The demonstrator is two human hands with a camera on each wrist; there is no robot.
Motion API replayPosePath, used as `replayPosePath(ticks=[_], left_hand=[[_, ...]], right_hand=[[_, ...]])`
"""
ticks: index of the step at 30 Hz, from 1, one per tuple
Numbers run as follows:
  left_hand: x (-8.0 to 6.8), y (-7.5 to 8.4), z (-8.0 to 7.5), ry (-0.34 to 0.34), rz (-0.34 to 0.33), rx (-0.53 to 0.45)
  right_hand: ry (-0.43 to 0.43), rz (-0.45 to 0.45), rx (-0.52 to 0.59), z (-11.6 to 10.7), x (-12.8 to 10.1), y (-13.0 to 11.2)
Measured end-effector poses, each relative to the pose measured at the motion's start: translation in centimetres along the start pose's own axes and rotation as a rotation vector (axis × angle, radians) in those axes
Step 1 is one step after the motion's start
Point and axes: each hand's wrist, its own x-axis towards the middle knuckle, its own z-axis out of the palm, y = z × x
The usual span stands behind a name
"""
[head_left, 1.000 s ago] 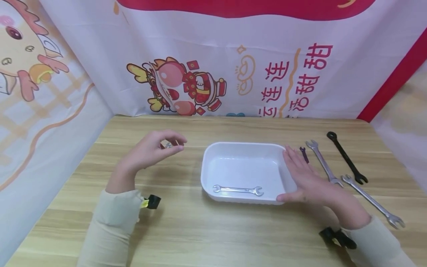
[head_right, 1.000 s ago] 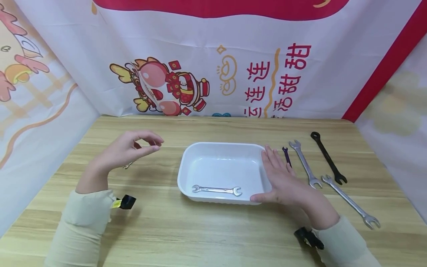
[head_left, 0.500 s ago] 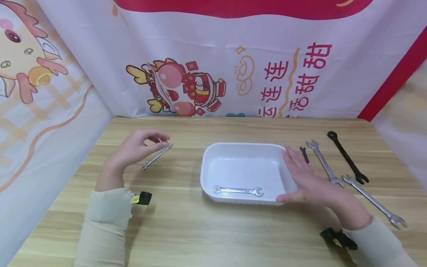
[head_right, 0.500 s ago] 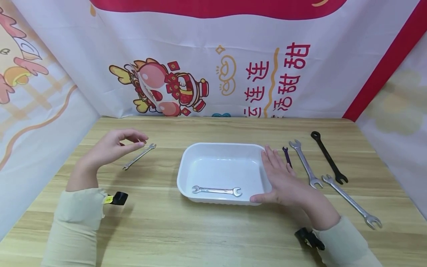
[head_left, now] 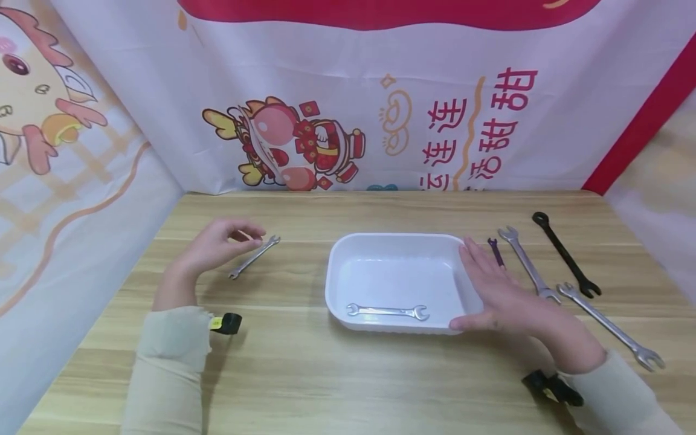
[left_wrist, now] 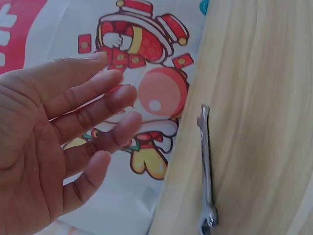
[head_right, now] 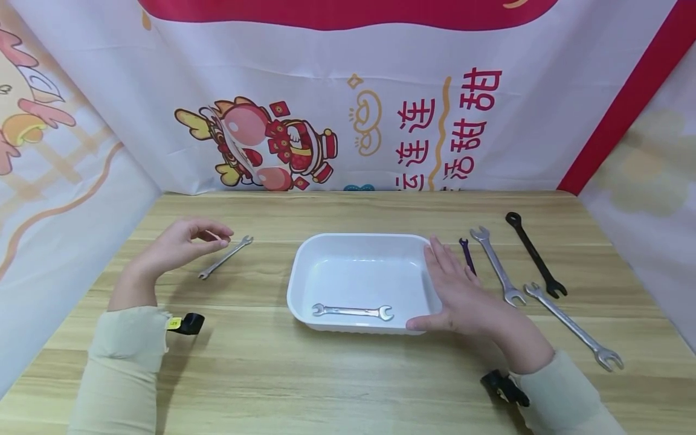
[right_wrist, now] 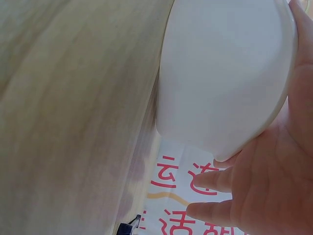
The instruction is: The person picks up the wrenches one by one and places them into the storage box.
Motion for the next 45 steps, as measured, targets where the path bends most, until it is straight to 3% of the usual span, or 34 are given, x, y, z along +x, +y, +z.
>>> replayPosePath(ticks=[9,16,23,40,45], left_hand=[[0.4,-1.9,0.2,-0.073,-0.106,-0.018],[1.7,-3.6,0.9,-0.073,-0.103,0.039],[2.1,-4.0,1.0,-0.101,-0.148,-0.01],[3.1,-4.4,2.0,-0.147,-0.074,-0.016],[3.1,-4.2,2.1,-0.158,-0.109,-0.019]], right_hand=[[0.002,0.003,-0.005,0.0,0.0,0.0],[0.014,-0.016,0.009,-0.1,-0.1,-0.1],[0.009,-0.003,0.015,0.0,-0.1,0.0],[0.014,-0.013,0.012,0.0,-0.1,0.2],[0.011,-0.004,0.016,0.1,0.0,0.3]])
